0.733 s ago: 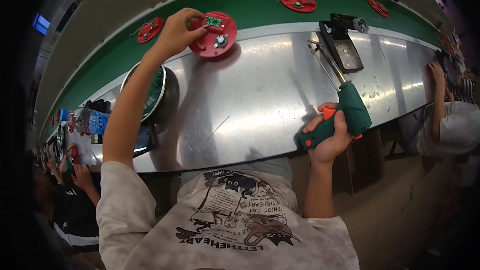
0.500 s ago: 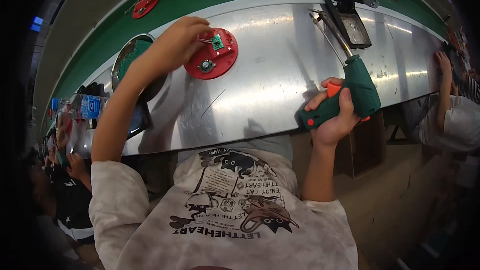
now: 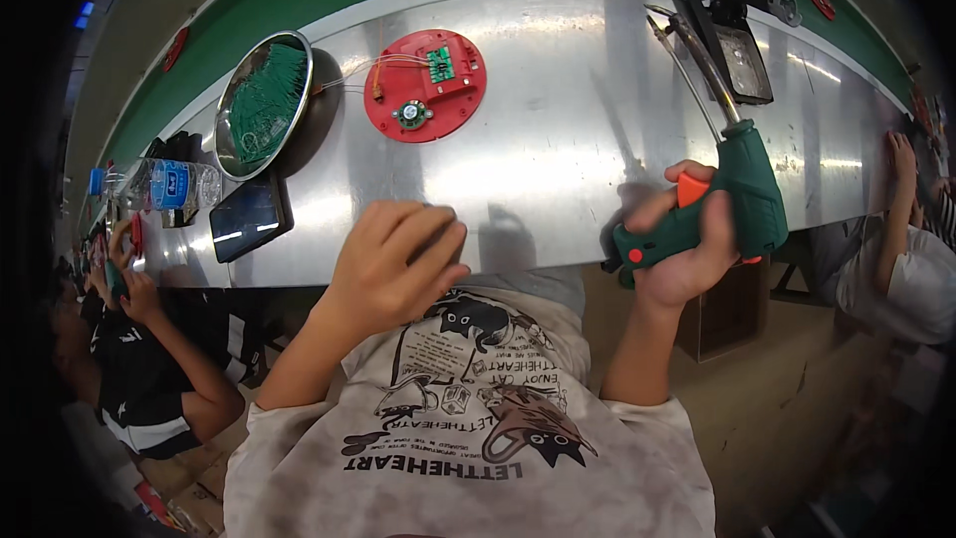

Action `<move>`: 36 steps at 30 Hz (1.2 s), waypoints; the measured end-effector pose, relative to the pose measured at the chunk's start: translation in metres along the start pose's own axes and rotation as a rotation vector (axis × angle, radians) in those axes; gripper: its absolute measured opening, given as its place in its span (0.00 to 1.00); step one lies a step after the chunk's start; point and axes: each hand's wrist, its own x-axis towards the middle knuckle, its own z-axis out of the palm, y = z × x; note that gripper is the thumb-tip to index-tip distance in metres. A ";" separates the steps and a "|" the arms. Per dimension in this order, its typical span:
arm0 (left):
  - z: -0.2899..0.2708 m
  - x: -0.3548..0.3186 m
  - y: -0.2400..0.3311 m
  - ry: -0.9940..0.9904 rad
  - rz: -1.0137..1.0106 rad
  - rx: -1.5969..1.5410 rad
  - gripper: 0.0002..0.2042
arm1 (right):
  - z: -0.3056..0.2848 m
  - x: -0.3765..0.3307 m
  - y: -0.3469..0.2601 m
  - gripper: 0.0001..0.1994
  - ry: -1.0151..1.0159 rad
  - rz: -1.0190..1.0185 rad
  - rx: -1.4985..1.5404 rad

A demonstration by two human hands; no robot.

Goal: The recorder is soldering electronic components onto a circular circuit board within a plastic housing at an assembly line.

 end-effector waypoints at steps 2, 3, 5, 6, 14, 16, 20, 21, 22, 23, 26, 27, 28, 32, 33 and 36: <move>0.004 -0.006 0.002 0.031 0.023 0.036 0.19 | -0.010 -0.002 0.006 0.23 -0.019 0.046 0.078; 0.009 -0.009 0.003 0.074 0.106 0.024 0.18 | -0.017 -0.001 0.005 0.23 -0.063 0.066 0.142; 0.015 -0.012 0.005 0.117 0.182 0.042 0.16 | -0.024 0.000 0.002 0.23 -0.111 0.023 0.128; 0.016 -0.015 0.011 0.130 0.202 0.027 0.16 | -0.027 0.000 0.004 0.23 -0.179 -0.014 0.134; -0.009 -0.008 -0.014 0.383 0.156 -0.077 0.12 | -0.022 0.001 0.005 0.21 -0.110 -0.033 0.092; -0.045 -0.002 -0.040 0.375 -0.008 0.151 0.12 | -0.020 0.002 0.005 0.21 -0.082 -0.045 0.067; -0.092 0.001 -0.111 0.455 -0.209 0.258 0.08 | -0.020 0.001 0.004 0.20 -0.088 -0.029 0.083; -0.101 -0.002 -0.124 0.448 -0.209 0.256 0.08 | -0.019 0.001 0.004 0.20 -0.097 -0.034 0.084; -0.109 -0.008 -0.139 0.406 -0.274 0.305 0.07 | -0.018 -0.001 0.002 0.20 -0.096 -0.031 0.085; -0.115 -0.011 -0.153 0.366 -0.332 0.350 0.06 | -0.016 -0.001 0.002 0.20 -0.084 -0.036 0.074; -0.127 -0.016 -0.181 0.198 -0.195 0.371 0.06 | -0.016 0.000 0.002 0.20 -0.072 -0.030 0.066; -0.128 -0.018 -0.187 0.132 -0.182 0.407 0.07 | -0.016 0.000 0.003 0.20 -0.072 -0.014 0.067; -0.126 -0.016 -0.188 0.129 -0.178 0.398 0.07 | -0.018 -0.001 0.003 0.20 -0.065 -0.013 0.061; -0.125 -0.012 -0.192 -0.040 -0.061 0.456 0.08 | -0.018 0.002 0.004 0.20 -0.084 -0.019 0.055; -0.126 -0.013 -0.192 -0.088 -0.057 0.449 0.10 | -0.018 0.002 0.004 0.20 -0.081 -0.018 0.053; -0.119 -0.008 -0.199 -0.090 -0.012 0.439 0.10 | -0.019 0.001 0.001 0.20 -0.072 -0.027 0.027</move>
